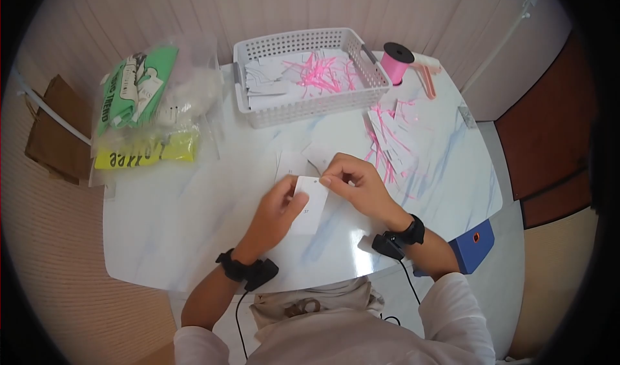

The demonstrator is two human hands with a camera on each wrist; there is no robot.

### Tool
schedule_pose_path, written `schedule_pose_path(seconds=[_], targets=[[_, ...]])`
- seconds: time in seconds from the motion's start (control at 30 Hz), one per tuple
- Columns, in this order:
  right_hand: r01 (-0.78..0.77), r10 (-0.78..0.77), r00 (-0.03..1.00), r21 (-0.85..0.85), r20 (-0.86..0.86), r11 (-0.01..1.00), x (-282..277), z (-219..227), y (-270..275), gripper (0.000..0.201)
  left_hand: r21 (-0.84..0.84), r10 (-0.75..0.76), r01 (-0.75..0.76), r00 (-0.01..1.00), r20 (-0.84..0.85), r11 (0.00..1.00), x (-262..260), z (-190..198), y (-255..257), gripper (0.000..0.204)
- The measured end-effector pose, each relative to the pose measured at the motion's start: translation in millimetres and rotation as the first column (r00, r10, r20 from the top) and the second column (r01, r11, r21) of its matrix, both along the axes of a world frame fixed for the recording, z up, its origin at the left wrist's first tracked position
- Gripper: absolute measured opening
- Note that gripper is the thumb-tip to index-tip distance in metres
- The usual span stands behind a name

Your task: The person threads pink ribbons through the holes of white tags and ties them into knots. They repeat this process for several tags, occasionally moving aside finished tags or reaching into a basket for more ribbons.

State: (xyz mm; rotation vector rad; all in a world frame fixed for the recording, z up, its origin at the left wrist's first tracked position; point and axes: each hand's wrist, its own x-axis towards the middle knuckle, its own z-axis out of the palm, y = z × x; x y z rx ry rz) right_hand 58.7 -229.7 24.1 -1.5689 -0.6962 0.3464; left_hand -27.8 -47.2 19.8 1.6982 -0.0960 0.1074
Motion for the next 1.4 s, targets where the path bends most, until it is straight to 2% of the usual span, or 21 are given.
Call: schedule_pose_path(seconds=[0.03, 0.07, 0.13, 0.27, 0.33, 0.43, 0.47, 0.6, 0.63, 0.7, 0.73, 0.8, 0.93, 1.03, 1.1, 1.13, 1.17, 1.2, 1.23, 1.37, 1.4], targets=[[-0.003, 0.003, 1.0, -0.004, 0.007, 1.0, 1, 2, -1, 0.007, -0.127, -0.017, 0.005, 0.995, -0.097, 0.992, -3, 1, -4, 0.024], [0.021, -0.019, 0.998, -0.031, 0.068, 0.999, 4, 6, -1, 0.006, -0.131, -0.013, 0.002, 0.996, -0.087, 0.991, -4, 1, -9, 0.024], [0.043, -0.034, 0.989, -0.06, 0.145, 0.997, 7, 14, 2, 0.004, -0.387, -0.205, 0.103, 0.951, -0.23, 0.916, -7, -4, -13, 0.033], [-0.019, 0.048, 0.99, -0.207, 0.136, 0.978, 15, 41, 8, 0.004, -0.419, -0.185, 0.072, 0.953, -0.238, 0.905, -9, 1, -9, 0.039], [-0.172, 0.262, 0.947, -0.397, 0.184, 0.902, 39, 64, 15, 0.008, -0.322, -0.098, 0.026, 0.973, -0.21, 0.947, -8, 5, -4, 0.041], [-0.046, 0.137, 0.95, -0.311, 0.279, 0.949, 127, 80, 41, 0.019, -0.333, -0.051, -0.018, 0.979, -0.197, 0.943, -4, 5, 2, 0.041], [0.036, 0.166, 0.899, -0.445, 0.406, 0.895, 159, 94, 55, 0.02, -0.336, -0.042, -0.028, 0.979, -0.199, 0.941, -4, 4, 2, 0.041], [0.159, 0.352, 0.772, -0.697, 0.529, 0.699, 277, 60, 94, 0.027, -0.39, -0.06, -0.044, 0.966, -0.252, 0.92, -3, -1, 4, 0.04], [0.152, 0.368, 0.764, -0.702, 0.531, 0.696, 289, 51, 99, 0.027, -0.413, -0.072, -0.044, 0.962, -0.262, 0.91, -2, -2, 5, 0.04], [0.287, 0.373, 0.783, -0.822, 0.497, 0.491, 306, 41, 111, 0.035, -0.423, -0.078, -0.033, 0.967, -0.244, 0.906, -1, -1, 7, 0.041], [0.283, 0.386, 0.779, -0.826, 0.495, 0.487, 309, 42, 117, 0.035, -0.421, -0.101, -0.007, 0.967, -0.234, 0.907, -1, -2, 7, 0.043], [0.151, 0.393, 0.893, -0.968, 0.22, 0.199, 314, 42, 128, 0.035, -0.44, -0.089, -0.028, 0.966, -0.243, 0.897, -1, -3, 9, 0.042], [0.21, 0.514, 0.79, -0.935, 0.334, 0.285, 332, 8, 128, 0.032, -0.45, -0.082, -0.053, 0.958, -0.276, 0.891, -1, -2, 10, 0.042], [0.112, 0.589, 0.748, -0.933, 0.306, 0.343, 334, 11, 129, 0.028, -0.449, -0.067, -0.048, 0.969, -0.236, 0.892, -2, 0, 10, 0.042], [-0.048, 0.289, 0.944, -0.799, 0.16, 0.6, 313, 49, 127, 0.022, -0.435, -0.058, -0.043, 0.975, -0.215, 0.899, -3, -1, 10, 0.042], [-0.036, 0.287, 0.942, -0.799, 0.174, 0.601, 309, 58, 127, 0.022, -0.417, -0.05, -0.036, 0.98, -0.193, 0.908, -2, -2, 10, 0.043], [-0.016, 0.113, 0.987, -0.616, 0.118, 0.788, 304, 68, 125, 0.019, -0.413, -0.056, -0.023, 0.983, -0.176, 0.911, -1, -1, 9, 0.043], [0.045, -0.043, 0.999, -0.392, 0.015, 0.919, 297, 79, 120, 0.018, -0.431, -0.038, -0.041, 0.984, -0.175, 0.901, -1, -1, 8, 0.043], [0.033, -0.051, 0.997, -0.273, -0.057, 0.962, 294, 86, 115, 0.019, -0.446, -0.019, -0.062, 0.984, -0.175, 0.893, -2, -1, 7, 0.043], [0.08, -0.09, 0.994, -0.145, -0.062, 0.986, 261, 110, 98, 0.019, -0.398, -0.018, -0.021, 0.995, -0.094, 0.917, 0, -1, 9, 0.044], [0.036, -0.042, 0.995, -0.059, -0.095, 0.998, 249, 115, 92, 0.017, -0.414, 0.004, -0.036, 0.997, -0.079, 0.91, 1, -1, 10, 0.045]])
